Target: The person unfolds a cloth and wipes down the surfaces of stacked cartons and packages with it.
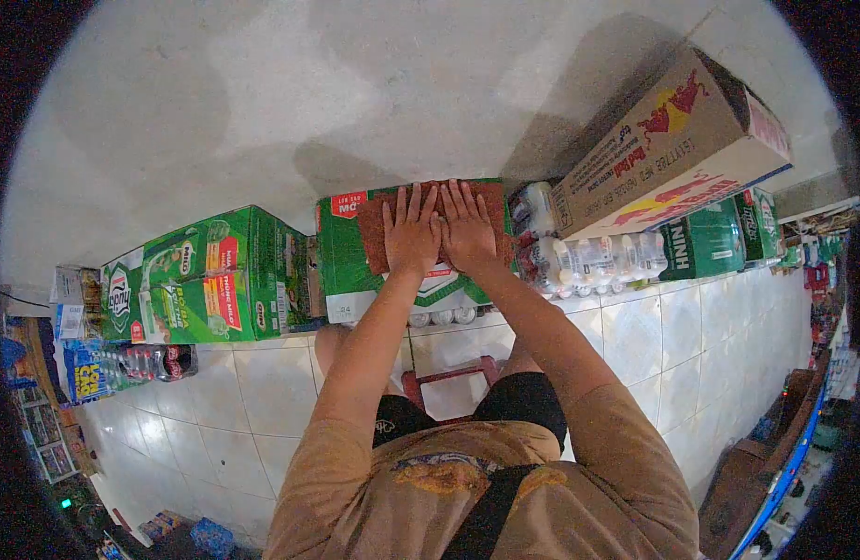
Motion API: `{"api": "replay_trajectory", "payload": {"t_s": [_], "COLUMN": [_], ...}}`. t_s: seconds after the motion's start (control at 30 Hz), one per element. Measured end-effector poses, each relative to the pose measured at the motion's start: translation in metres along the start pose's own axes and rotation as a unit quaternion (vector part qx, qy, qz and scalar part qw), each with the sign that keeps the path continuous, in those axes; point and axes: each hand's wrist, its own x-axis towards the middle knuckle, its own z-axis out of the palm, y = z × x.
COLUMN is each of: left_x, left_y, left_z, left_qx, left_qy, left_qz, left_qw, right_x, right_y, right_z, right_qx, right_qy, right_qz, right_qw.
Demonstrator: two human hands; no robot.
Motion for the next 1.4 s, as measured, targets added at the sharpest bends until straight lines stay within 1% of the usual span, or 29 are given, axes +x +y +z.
{"api": "replay_trajectory", "payload": {"t_s": [0.23, 0.3, 0.43, 0.53, 0.63, 0.73, 0.83, 1.03, 1.23, 1.33, 1.4], "left_x": [0.0, 0.0, -0.001, 0.0, 0.0, 0.0, -0.001, 0.001, 0.0, 0.001, 0.0], "left_y": [-0.001, -0.001, -0.001, -0.001, 0.0, 0.001, 0.0, 0.0, 0.0, 0.0, -0.001], "left_z": [0.004, 0.006, 0.004, 0.001, -0.002, -0.004, -0.002, -0.003, -0.002, 0.001, 0.002], "left_qx": [0.021, 0.034, 0.017, -0.005, -0.011, -0.011, -0.012, 0.004, -0.001, -0.003, -0.008], "left_qy": [0.001, 0.018, 0.006, 0.0, -0.009, -0.014, -0.014, -0.023, -0.018, -0.015, -0.005], "left_qz": [0.003, 0.005, 0.002, -0.004, -0.006, -0.004, -0.005, -0.006, -0.006, -0.008, -0.004], "left_qw": [1.0, 0.999, 1.0, 1.0, 1.0, 1.0, 1.0, 1.0, 1.0, 1.0, 1.0], "right_x": [-0.001, 0.0, 0.001, 0.0, 0.002, 0.001, 0.001, 0.001, 0.0, 0.0, 0.0], "right_y": [-0.002, -0.002, 0.0, -0.001, -0.003, -0.003, -0.004, -0.002, -0.002, -0.002, -0.002], "right_z": [-0.003, -0.001, 0.004, 0.0, -0.004, -0.007, -0.008, -0.006, -0.003, -0.004, -0.003], "right_qx": [0.001, 0.009, -0.002, -0.002, -0.033, -0.038, -0.043, -0.006, -0.021, 0.024, 0.02], "right_qy": [-0.013, 0.003, 0.009, -0.022, -0.04, -0.045, -0.045, -0.028, -0.014, -0.018, -0.008], "right_qz": [0.011, 0.008, 0.003, 0.015, 0.016, 0.017, 0.018, 0.015, 0.006, 0.013, 0.008], "right_qw": [1.0, 1.0, 1.0, 1.0, 0.999, 0.998, 0.998, 0.999, 1.0, 0.999, 1.0]}}
